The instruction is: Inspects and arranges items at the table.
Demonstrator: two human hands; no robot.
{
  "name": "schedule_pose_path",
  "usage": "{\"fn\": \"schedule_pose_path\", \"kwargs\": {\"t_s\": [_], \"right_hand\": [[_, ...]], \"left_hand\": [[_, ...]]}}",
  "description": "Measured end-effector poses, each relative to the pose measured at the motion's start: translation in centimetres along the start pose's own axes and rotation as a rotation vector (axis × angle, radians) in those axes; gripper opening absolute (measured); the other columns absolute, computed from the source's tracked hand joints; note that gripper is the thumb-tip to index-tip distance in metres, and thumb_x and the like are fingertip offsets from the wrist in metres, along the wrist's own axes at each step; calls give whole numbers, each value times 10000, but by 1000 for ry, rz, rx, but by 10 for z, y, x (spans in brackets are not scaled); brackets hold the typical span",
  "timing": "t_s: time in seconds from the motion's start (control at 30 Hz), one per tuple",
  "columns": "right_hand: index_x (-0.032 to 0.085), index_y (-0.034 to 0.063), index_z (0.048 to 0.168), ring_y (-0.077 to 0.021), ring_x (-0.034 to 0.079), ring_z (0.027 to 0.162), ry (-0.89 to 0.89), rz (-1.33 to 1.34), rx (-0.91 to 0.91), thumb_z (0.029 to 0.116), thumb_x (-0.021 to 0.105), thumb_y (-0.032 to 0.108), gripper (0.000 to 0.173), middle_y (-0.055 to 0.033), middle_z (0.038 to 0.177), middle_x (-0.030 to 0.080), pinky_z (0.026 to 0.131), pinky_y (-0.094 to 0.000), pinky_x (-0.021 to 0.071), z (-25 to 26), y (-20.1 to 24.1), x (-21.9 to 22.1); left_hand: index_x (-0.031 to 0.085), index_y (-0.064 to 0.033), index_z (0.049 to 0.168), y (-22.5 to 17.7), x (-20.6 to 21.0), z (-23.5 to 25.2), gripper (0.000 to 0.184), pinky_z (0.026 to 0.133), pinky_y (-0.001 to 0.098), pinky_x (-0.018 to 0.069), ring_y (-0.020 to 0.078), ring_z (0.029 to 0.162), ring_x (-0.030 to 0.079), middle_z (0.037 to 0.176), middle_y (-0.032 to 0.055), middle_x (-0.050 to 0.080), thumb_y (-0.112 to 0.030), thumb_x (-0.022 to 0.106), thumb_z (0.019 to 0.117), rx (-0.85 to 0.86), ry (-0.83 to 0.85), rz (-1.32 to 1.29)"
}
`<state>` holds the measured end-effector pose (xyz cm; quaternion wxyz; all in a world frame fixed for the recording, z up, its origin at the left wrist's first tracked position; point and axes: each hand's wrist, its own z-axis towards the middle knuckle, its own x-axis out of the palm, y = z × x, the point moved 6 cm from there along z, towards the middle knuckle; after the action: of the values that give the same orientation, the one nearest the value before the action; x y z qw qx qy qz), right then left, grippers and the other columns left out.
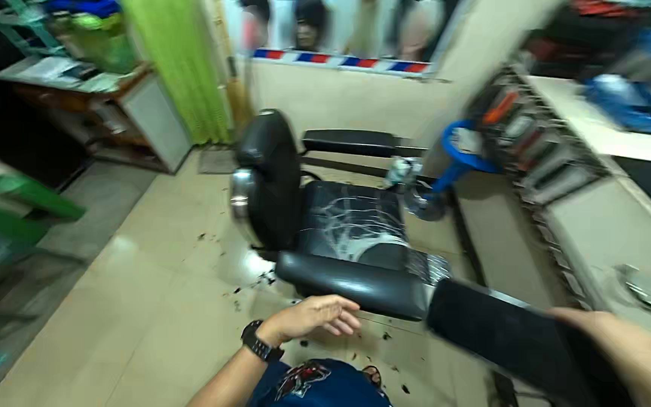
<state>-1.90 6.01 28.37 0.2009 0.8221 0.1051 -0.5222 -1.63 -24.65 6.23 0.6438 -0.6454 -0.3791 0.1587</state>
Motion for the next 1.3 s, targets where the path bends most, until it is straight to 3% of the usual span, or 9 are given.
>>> {"fn": "schedule_pose_path", "kwargs": {"t_s": [0.13, 0.2, 0.37, 0.47, 0.6, 0.67, 0.8, 1.03, 1.3], "right_hand": [[570, 44, 1338, -434, 686, 967, 149, -76, -510, 687, 925, 305, 787, -237, 1127, 655, 739, -607, 575, 133, 194, 55], [590, 77, 1306, -388, 696, 953, 187, -146, -697, 608, 954, 338, 829, -188, 1113, 664, 722, -559, 596, 187, 263, 83], [495, 73, 1439, -390, 618, 1166, 569, -270, -815, 724, 921, 340, 875, -201, 1347, 560, 936, -555, 540, 297, 396, 97], [508, 92, 1451, -346, 653, 1073, 524, 83, -921, 732, 927, 341, 869, -190, 1340, 567, 887, -555, 569, 376, 455, 80], [428, 116, 1520, -149, 671, 931, 413, 795, -918, 849, 780, 500, 849, -65, 1303, 616, 784, -353, 600, 521, 535, 86], [443, 103, 1509, -202, 687, 1004, 567, 977, -845, 943, 669, 413, 684, -87, 1320, 628, 847, -418, 603, 578, 586, 116], [465, 73, 1471, -243, 648, 1171, 1018, 1176, -705, 1032, 528, 439, 575, -109, 1321, 630, 948, -465, 570, 639, 689, 151], [470, 65, 1485, -297, 679, 1154, 1079, 1078, -515, 1102, 422, 325, 465, -169, 1336, 637, 906, -519, 600, 748, 794, 148], [593, 14, 1318, -234, 733, 929, 924, 1221, -423, 1122, 338, 236, 390, -129, 1067, 742, 815, -432, 617, 941, 854, 112]], "left_hand": [[586, -77, 1400, -34, -78, -113, 888, 889, 364, 586, 171, 1097, 687, 1272, 77, 689, -792, 289, 964, 30, 12, -90], [646, -89, 1330, -39, -108, -161, 799, 895, 306, 566, 113, 1071, 689, 1209, 42, 721, -739, 325, 992, 30, -7, -154], [715, -147, 1205, -30, -180, -259, 385, 918, 312, 572, 62, 1014, 692, 1106, -29, 746, -425, 485, 1070, 52, -395, -296], [723, -136, 1214, -24, -232, -307, 374, 918, 345, 588, 110, 1011, 714, 1108, 17, 757, -405, 509, 1067, 191, -725, -412], [685, -74, 1249, -32, -323, -379, 408, 924, 425, 604, 213, 1039, 727, 1137, 123, 746, -343, 417, 1099, 443, -1226, -556], [626, -60, 1296, -41, -368, -411, 454, 903, 423, 617, 213, 1021, 734, 1122, 114, 748, -316, 292, 1126, 437, -1482, -562], [543, -58, 1364, -66, -466, -455, 464, 911, 440, 610, 236, 1041, 728, 1153, 131, 736, -353, 269, 1133, 517, -1744, -601], [469, -40, 1442, -88, -589, -476, 437, 997, 470, 560, 265, 1129, 691, 1243, 152, 697, -296, 285, 1139, 687, -1863, -737], [475, -17, 1457, -109, -802, -493, 413, 1041, 503, 531, 283, 1184, 666, 1293, 161, 677, -234, 362, 1125, 571, -1503, -669]]}}
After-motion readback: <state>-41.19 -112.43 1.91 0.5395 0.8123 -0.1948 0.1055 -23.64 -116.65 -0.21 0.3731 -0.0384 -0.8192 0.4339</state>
